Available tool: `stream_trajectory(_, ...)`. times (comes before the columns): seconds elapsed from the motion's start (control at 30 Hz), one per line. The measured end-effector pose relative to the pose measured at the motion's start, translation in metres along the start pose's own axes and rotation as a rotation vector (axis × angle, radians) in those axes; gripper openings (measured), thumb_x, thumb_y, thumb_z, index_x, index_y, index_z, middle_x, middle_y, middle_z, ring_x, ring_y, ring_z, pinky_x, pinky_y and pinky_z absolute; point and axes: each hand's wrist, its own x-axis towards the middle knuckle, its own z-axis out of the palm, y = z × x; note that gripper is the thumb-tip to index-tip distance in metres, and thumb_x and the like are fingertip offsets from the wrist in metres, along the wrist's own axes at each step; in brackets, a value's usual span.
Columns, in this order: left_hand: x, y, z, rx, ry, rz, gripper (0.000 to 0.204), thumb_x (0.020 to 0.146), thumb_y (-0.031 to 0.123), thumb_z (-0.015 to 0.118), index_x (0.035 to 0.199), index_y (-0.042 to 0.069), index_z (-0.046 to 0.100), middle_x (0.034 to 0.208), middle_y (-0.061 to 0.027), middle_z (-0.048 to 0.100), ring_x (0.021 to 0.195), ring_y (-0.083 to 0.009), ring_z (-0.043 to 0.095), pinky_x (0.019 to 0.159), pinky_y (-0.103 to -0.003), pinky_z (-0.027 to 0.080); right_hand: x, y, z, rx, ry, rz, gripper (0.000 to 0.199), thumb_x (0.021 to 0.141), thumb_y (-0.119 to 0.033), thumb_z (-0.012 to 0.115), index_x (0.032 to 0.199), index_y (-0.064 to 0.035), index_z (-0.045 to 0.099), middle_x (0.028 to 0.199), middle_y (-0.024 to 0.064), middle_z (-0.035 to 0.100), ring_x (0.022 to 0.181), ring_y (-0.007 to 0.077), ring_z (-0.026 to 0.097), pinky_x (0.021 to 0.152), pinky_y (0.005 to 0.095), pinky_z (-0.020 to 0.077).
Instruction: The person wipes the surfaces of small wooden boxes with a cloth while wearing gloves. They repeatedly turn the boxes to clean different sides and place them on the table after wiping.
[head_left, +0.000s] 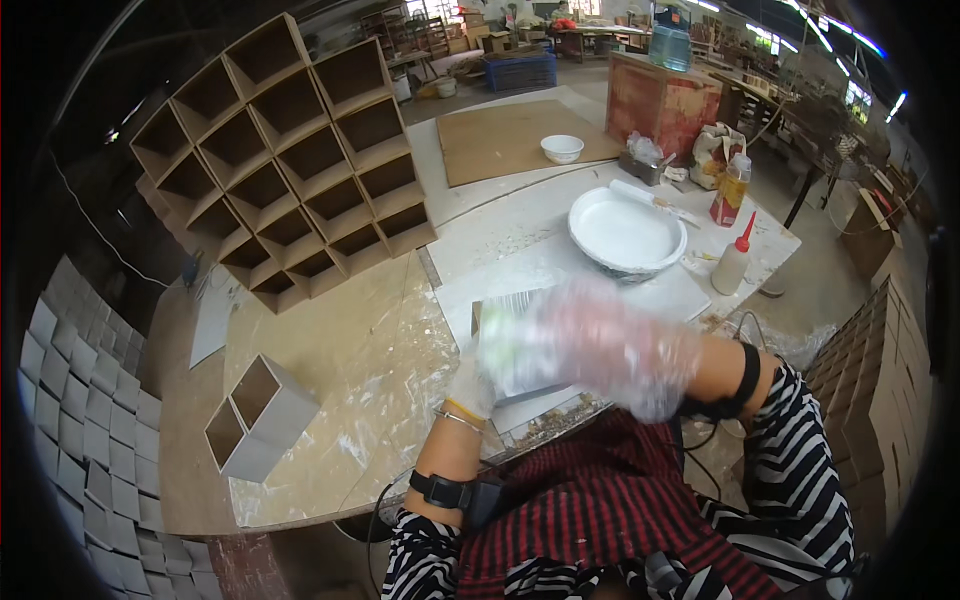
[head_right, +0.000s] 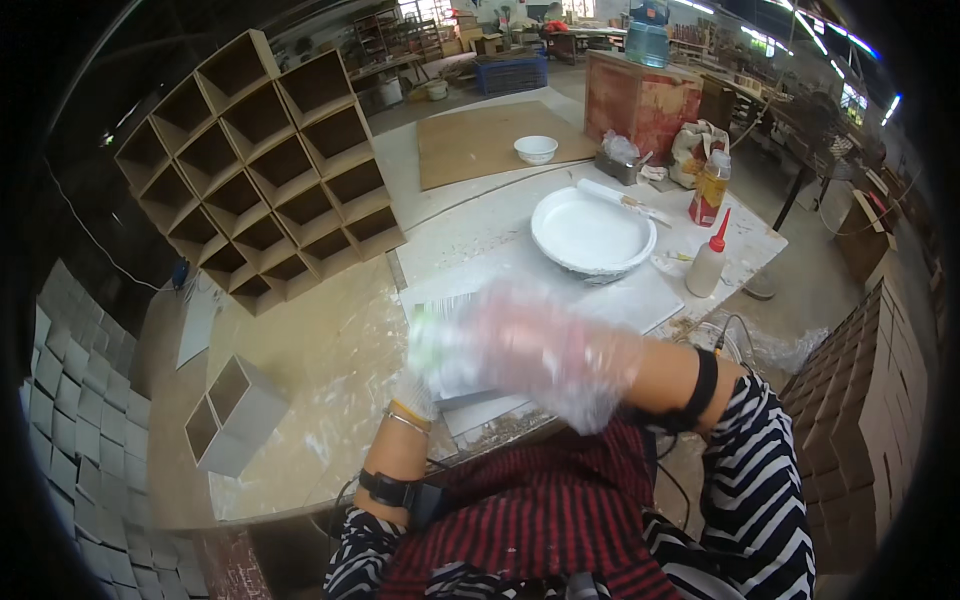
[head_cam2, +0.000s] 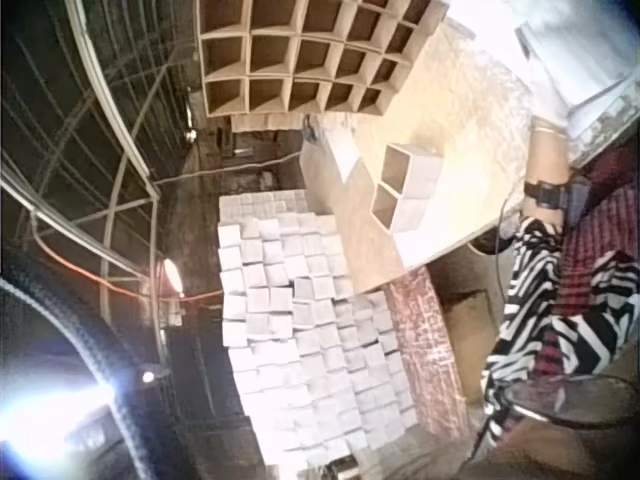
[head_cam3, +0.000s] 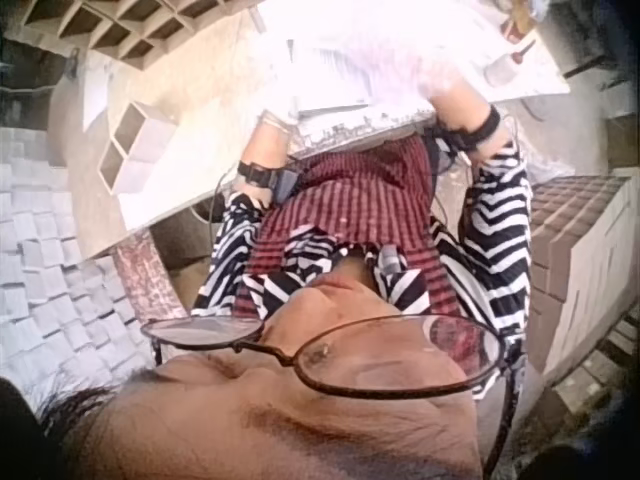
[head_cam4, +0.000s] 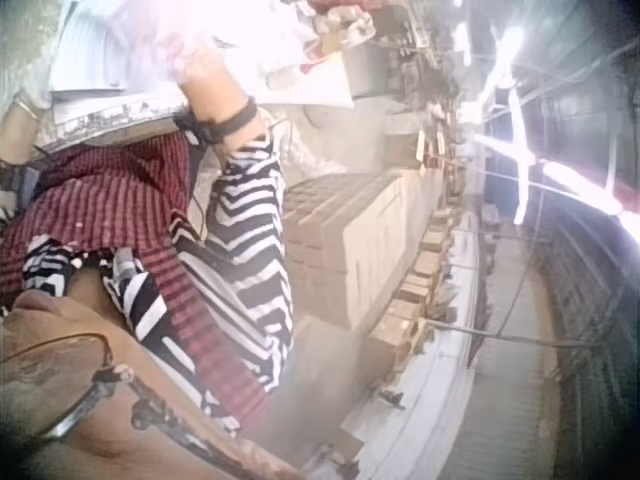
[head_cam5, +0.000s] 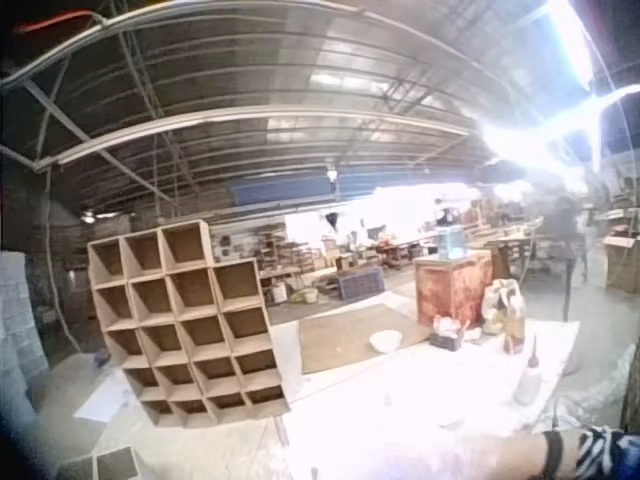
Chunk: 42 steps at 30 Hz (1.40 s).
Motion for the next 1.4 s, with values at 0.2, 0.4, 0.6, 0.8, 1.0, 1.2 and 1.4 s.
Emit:
stream_trajectory(0.2,0.0,0.0,0.005,0.085,0.012,-0.002,0.032,0.101,0.015,0.044,0.127,0.001,0.055,0.112,-0.0102,0.066,0.1,-0.0191,0.066,0.084,-0.032,0.055,0.001,0.024,0.066,-0.014,0.023,0.026,0.035,0.094,-0.014,0.056,0.129,-0.0106,0.056,0.11,0.0174,0.064,0.1,0.0282,0.066,0.084,0.0391,0.0556)
stream_trajectory(0.4,-0.002,-0.001,0.003,0.148,0.019,0.02,0.031,0.099,0.013,0.045,0.126,0.0,0.056,0.112,-0.0114,0.066,0.1,-0.0206,0.066,0.085,-0.033,0.055,-0.009,0.072,0.06,0.493,0.118,0.414,0.037,0.088,-0.014,0.06,0.125,-0.0173,0.06,0.118,0.0117,0.063,0.104,0.0257,0.065,0.083,0.0354,0.0537)
stream_trajectory(0.6,0.003,-0.002,-0.002,0.045,0.084,-0.01,0.037,0.101,0.022,0.041,0.128,0.002,0.055,0.115,-0.013,0.066,0.102,-0.0249,0.065,0.089,-0.038,0.054,0.017,0.003,0.028,0.431,-0.32,0.532,0.033,0.091,-0.022,0.062,0.122,-0.0121,0.06,0.107,0.0123,0.068,0.097,0.027,0.067,0.079,0.0362,0.0545)
stream_trajectory(0.8,-0.006,-0.006,-0.009,0.114,0.316,-0.054,0.043,0.102,0.031,0.037,0.13,0.003,0.055,0.117,-0.0146,0.065,0.103,-0.0292,0.065,0.093,-0.043,0.054,-0.008,0.059,0.046,0.856,0.339,0.607,0.031,0.091,-0.02,0.062,0.12,-0.0097,0.061,0.108,0.01,0.068,0.104,0.0232,0.065,0.087,0.0326,0.0516)
stream_trajectory(1.0,0.002,0.001,-0.033,-0.172,0.254,-0.038,0.052,0.104,0.039,0.03,0.139,0.005,0.048,0.132,-0.0164,0.057,0.117,-0.0333,0.057,0.101,-0.047,0.049,-0.026,-0.001,0.016,0.289,-0.132,0.362,0.03,0.092,-0.016,0.061,0.121,-0.0086,0.06,0.106,0.0113,0.067,0.094,0.0262,0.067,0.077,0.0353,0.0534)
stream_trajectory(1.2,0.011,-0.013,-0.068,-0.497,-0.106,-0.021,0.051,0.103,0.035,0.032,0.139,0.002,0.047,0.133,-0.0185,0.056,0.117,-0.033,0.058,0.1,-0.046,0.049,-0.048,0.02,0.041,0.154,0.176,0.404,0.041,0.088,-0.026,0.067,0.128,-0.021,0.058,0.08,0.0109,0.067,0.064,0.026,0.065,0.054,0.0387,0.0512)
stream_trajectory(1.4,0.01,-0.002,-0.046,-0.448,-0.176,-0.043,0.052,0.104,0.037,0.029,0.139,0.004,0.047,0.136,-0.0182,0.054,0.12,-0.0343,0.055,0.103,-0.048,0.047,-0.047,-0.012,0.027,0.19,-0.001,0.386,0.025,0.091,-0.027,0.064,0.114,-0.0171,0.065,0.091,0.0104,0.07,0.078,0.0278,0.07,0.066,0.0375,0.0556)
